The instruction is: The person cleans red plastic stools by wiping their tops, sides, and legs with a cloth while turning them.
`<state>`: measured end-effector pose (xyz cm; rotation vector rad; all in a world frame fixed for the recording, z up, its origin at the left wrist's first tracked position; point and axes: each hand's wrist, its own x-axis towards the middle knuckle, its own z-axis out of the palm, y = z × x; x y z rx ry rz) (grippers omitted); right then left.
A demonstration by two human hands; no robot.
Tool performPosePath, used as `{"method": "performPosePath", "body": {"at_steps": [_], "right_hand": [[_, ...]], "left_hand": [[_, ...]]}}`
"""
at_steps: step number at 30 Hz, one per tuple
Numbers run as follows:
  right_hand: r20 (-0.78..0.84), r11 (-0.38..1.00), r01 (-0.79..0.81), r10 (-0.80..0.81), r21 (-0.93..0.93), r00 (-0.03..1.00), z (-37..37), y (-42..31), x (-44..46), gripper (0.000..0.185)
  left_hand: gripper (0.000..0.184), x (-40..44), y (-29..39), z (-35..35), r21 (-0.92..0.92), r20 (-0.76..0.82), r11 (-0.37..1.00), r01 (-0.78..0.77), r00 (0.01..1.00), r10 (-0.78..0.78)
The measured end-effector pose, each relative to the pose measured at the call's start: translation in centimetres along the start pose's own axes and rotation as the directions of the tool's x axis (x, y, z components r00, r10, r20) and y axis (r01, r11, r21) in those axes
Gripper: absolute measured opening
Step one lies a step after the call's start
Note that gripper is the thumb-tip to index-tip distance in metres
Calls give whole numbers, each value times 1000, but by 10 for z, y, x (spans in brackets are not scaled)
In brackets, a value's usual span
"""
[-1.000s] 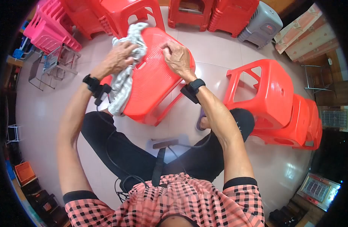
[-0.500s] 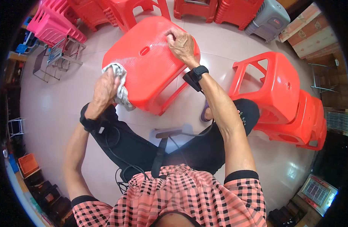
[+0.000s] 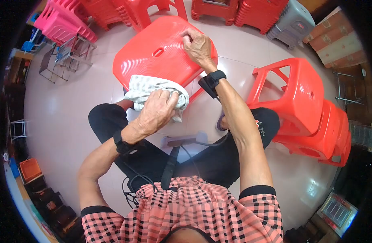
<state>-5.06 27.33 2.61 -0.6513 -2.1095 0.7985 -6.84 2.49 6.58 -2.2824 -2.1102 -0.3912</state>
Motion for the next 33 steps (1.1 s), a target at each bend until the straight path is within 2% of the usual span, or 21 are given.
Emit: {"method": "performPosePath", "body": {"at_steps": [3,4,5,7,9,11,14,17,18,21,23,26,29,30,33], "right_hand": [[30,999,-36,35,17,999,-2,-2,-1,19],[38,999,-47,46,19,998,-2,-2,-1,19],[42,998,-59,59,21,997,-1,-2,-1,19],[41,999,-48,46,25,998,-1,-3,0,19],[37,999,-37,36,24,999,-2,-3,-1,19],[24,999,-25,24,20,999,-1,-1,-2,19],[5,1000,-28,28,-11,1000,-1,0,-1,18],[6,999,-44,44,7,999,-2,-3,-1,17],[2,1000,1,-1,11,1000,-1,-1,0,19],[11,998,-31,31,55,999,-3,-3,-2,19],[1,998,-20,20,54,1000,-2,-2,-2,19],[-29,997,-21,23,73,999,-2,-2,-2,16],[-31,994,-40,43,103,999,-2,-3,-2,14],[-27,993,-48,51,111,998,-2,-3,-2,14],[-56,991,-14,21,132,998,1,0,-2,14]], "left_hand": [[47,-3,-26,-12,-132,-29,984,121,992,-126],[51,-6,-41,-10,-182,-85,973,142,984,-160],[54,-9,-52,-16,-155,-160,977,147,972,-171],[54,-18,-91,-9,-97,-209,971,217,950,-233],[51,-21,-123,-15,-57,-347,965,254,902,-258],[47,-30,-162,-16,-156,-259,844,513,803,-536],[42,-33,-198,-28,-307,-192,716,627,696,-692],[42,-36,-198,-7,-354,-307,746,564,683,-662],[46,-33,-185,-3,-337,-332,763,551,689,-644],[70,-31,-124,-1,-238,-359,779,581,692,-626],[80,-41,-99,8,-58,-318,858,511,805,-501],[80,-35,-44,-7,2,-106,879,477,874,-474],[79,-34,-35,4,-55,-102,929,365,924,-369],[70,-30,-28,4,-57,-84,949,310,946,-314],[68,-11,-21,9,-101,-26,995,20,999,-23]]}}
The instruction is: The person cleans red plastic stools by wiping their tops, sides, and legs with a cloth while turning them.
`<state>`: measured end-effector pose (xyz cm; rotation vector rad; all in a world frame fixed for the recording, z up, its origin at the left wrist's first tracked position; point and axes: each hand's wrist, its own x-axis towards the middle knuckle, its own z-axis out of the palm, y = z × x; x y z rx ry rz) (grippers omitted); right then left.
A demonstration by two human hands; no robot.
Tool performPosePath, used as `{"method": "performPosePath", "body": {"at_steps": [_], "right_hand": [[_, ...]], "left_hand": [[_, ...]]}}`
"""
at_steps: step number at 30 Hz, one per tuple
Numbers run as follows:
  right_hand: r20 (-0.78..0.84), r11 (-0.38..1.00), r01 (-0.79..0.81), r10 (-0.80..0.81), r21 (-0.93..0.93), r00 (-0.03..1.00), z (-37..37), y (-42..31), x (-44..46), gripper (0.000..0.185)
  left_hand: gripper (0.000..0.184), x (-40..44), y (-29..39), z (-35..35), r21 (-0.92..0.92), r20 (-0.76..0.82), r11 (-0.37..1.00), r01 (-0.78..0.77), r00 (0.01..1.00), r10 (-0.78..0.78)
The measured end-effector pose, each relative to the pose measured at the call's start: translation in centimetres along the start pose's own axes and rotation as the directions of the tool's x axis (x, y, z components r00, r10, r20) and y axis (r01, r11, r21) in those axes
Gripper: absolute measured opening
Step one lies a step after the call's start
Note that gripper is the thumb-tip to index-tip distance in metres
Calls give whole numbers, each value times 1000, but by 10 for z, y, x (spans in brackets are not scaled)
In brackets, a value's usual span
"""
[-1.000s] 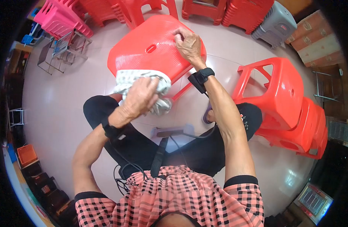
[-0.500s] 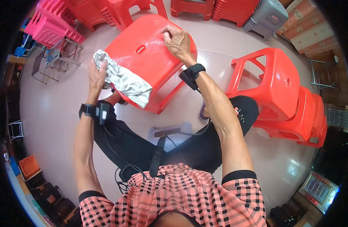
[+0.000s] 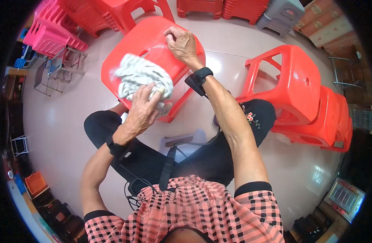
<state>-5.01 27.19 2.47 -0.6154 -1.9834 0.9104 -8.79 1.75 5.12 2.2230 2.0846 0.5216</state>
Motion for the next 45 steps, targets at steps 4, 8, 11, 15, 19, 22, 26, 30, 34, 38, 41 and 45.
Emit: {"method": "performPosePath", "body": {"at_steps": [4,8,11,15,19,22,26,30,34,38,41,45], "right_hand": [[84,1000,-26,27,-10,996,-5,-3,-1,15],[275,967,-133,70,217,959,-18,-15,-5,25],[346,851,-218,47,477,937,-18,-32,-24,41],[321,878,-119,-41,464,946,-15,-47,-42,67],[322,953,10,-112,302,940,-16,-53,-49,85],[298,948,71,-168,310,940,-9,-49,-50,92],[345,935,247,-327,256,880,-11,-68,-59,94],[479,942,332,-313,48,820,6,-78,-68,87],[524,923,383,-338,24,782,22,-88,-51,53],[517,873,485,-439,52,735,50,-88,-37,53],[642,896,445,-345,6,685,69,-86,-5,37],[605,898,434,-306,-74,735,74,-64,39,29]], "left_hand": [[64,20,-4,-14,-401,-112,913,79,985,-135],[64,35,-8,-31,-398,-299,917,33,940,-163],[64,43,-17,-29,-375,-398,926,44,894,-204],[69,49,-27,-24,-561,-399,815,145,815,-420],[74,53,-26,-27,-655,-338,732,186,794,-505],[74,50,-35,-21,-628,-358,758,176,800,-482],[68,50,-19,-44,-864,-23,398,309,764,-644],[67,27,-44,-37,-827,-145,494,267,749,-647],[61,4,-53,-51,-578,-436,724,377,608,-664],[61,-10,-44,-61,-270,-534,895,355,719,-446],[61,-2,-17,-59,-139,-544,967,212,800,-253],[63,3,-18,-34,-111,-462,979,173,863,-205]]}}
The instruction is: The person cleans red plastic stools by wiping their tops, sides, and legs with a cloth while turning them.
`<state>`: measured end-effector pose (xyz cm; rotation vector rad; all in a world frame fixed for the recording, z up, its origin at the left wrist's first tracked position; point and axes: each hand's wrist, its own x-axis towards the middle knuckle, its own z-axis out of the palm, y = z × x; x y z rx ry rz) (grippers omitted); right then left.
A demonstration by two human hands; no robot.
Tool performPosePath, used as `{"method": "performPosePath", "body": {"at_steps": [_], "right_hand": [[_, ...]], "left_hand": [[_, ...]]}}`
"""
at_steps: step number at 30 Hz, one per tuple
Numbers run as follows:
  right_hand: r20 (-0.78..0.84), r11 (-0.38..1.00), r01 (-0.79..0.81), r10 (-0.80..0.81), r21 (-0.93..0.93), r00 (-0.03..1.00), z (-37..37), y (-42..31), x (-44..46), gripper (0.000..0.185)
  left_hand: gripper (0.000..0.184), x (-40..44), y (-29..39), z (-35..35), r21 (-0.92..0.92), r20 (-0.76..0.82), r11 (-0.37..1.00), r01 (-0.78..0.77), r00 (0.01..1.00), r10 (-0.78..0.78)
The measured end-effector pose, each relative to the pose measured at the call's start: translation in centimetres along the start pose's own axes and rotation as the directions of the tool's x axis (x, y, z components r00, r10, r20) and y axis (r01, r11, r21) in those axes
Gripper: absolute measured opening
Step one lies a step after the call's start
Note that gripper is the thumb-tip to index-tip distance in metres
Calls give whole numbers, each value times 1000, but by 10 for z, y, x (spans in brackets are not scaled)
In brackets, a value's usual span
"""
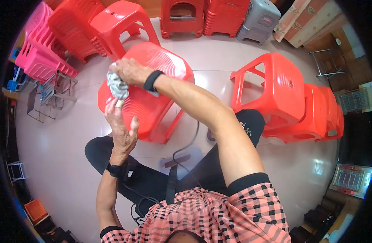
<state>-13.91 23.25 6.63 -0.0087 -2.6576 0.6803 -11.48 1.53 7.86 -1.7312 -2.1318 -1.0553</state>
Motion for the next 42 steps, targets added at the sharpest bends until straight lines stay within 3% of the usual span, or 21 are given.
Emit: {"method": "performPosePath", "body": {"at_steps": [1,2,5,7,10,13,14,18,22,25,28,35,40,42], "right_hand": [[52,998,-64,64,14,997,-7,10,8,31],[3,993,-96,96,66,995,-13,26,6,33],[-122,892,-223,190,-393,974,-26,65,2,35],[-186,856,-336,283,-392,941,-40,87,-14,35],[-197,838,-444,400,-318,895,-61,98,-45,35],[-188,835,-540,517,-103,835,-73,100,-85,44],[-221,834,-547,521,-75,824,-72,100,-98,36],[-555,920,-392,325,-2,766,-55,87,-148,40],[-668,857,-494,454,146,589,-27,37,-183,44],[-735,856,-391,500,339,457,10,9,-193,47],[-681,878,-239,473,414,560,49,-15,-204,53],[-585,867,-173,450,468,675,67,-103,-212,53],[-498,837,-84,399,541,770,104,-101,-225,45],[-391,842,-119,364,526,846,118,-89,-235,41]], "left_hand": [[64,-1,-3,5,45,46,999,15,999,-17],[65,-1,-6,9,91,91,995,28,995,-37],[66,-7,-21,22,169,177,982,81,978,-111],[66,-12,-28,26,217,223,971,102,963,-150],[63,-14,-30,29,278,241,957,86,958,-156],[61,-15,-32,32,296,234,951,90,958,-163],[61,-14,-31,33,306,235,947,95,957,-171],[59,-15,-31,38,327,224,940,98,958,-178],[58,-16,-28,38,348,210,930,116,957,-198],[58,-16,-32,40,356,206,929,106,960,-189],[58,-18,-35,42,378,193,922,85,966,-169],[57,-18,-39,40,346,199,936,65,970,-141],[56,-21,-47,47,364,168,930,56,978,-124],[54,-17,-37,42,342,167,937,69,977,-133]]}}
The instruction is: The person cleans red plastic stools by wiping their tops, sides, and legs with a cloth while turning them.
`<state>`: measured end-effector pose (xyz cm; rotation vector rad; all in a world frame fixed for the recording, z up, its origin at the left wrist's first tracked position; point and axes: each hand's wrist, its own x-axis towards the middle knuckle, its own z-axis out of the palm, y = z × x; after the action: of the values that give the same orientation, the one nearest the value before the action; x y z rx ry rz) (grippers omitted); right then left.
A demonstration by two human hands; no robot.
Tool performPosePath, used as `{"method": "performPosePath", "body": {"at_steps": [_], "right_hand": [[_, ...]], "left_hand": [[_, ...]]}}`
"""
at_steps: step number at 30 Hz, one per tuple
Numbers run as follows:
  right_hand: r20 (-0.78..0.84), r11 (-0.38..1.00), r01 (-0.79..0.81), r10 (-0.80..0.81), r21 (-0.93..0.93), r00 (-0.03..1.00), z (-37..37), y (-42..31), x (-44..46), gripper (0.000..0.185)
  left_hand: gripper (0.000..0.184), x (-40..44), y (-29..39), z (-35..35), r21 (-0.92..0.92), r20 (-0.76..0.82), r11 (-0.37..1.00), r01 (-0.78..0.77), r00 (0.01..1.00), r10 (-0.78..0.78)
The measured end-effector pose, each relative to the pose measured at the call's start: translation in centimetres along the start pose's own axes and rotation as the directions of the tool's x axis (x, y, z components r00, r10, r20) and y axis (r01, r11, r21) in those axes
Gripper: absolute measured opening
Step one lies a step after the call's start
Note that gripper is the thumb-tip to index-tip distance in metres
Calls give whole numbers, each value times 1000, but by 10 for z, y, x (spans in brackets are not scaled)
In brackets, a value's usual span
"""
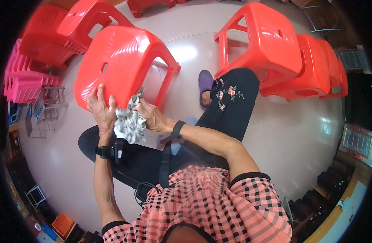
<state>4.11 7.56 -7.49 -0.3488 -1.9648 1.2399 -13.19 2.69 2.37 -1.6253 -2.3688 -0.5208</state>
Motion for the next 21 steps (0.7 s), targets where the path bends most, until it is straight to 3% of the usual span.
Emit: {"method": "performPosePath", "body": {"at_steps": [1,2,6,8,10,13,14,15,17,18,21], "right_hand": [[68,1000,-4,6,-22,998,-2,8,-3,39],[53,993,-56,51,100,997,-12,-4,2,31],[-147,984,-119,99,-131,984,-23,6,8,19],[-262,907,-242,341,344,903,-36,21,16,14],[-335,866,-189,368,463,867,-63,18,41,8],[-400,973,-88,168,212,901,-120,-14,112,15],[-400,992,-98,58,-80,915,-135,-17,136,25],[-370,926,-92,-54,-365,927,-146,-19,157,35],[-201,839,-54,-67,-541,977,-150,-22,189,61],[43,802,-50,93,-596,995,-153,-25,197,75],[286,552,103,258,-827,923,-118,-43,202,84]], "left_hand": [[54,0,1,-2,-3,6,1000,3,1000,-3],[54,1,2,-3,-7,8,1000,9,1000,-9],[55,0,-1,-2,-20,3,1000,9,1000,-9],[55,0,-1,-2,-25,1,1000,11,1000,-11],[55,-1,-1,-2,-33,-14,999,12,1000,-12],[56,0,0,-1,-47,-43,999,24,999,-26],[56,-1,1,-1,-46,-47,998,32,998,-34],[55,-1,2,-2,-43,-50,998,40,998,-42],[53,1,3,-7,-28,-66,999,37,997,-39],[53,1,3,-7,-33,-73,999,37,997,-39],[54,0,3,-7,-61,-79,997,48,996,-53]]}}
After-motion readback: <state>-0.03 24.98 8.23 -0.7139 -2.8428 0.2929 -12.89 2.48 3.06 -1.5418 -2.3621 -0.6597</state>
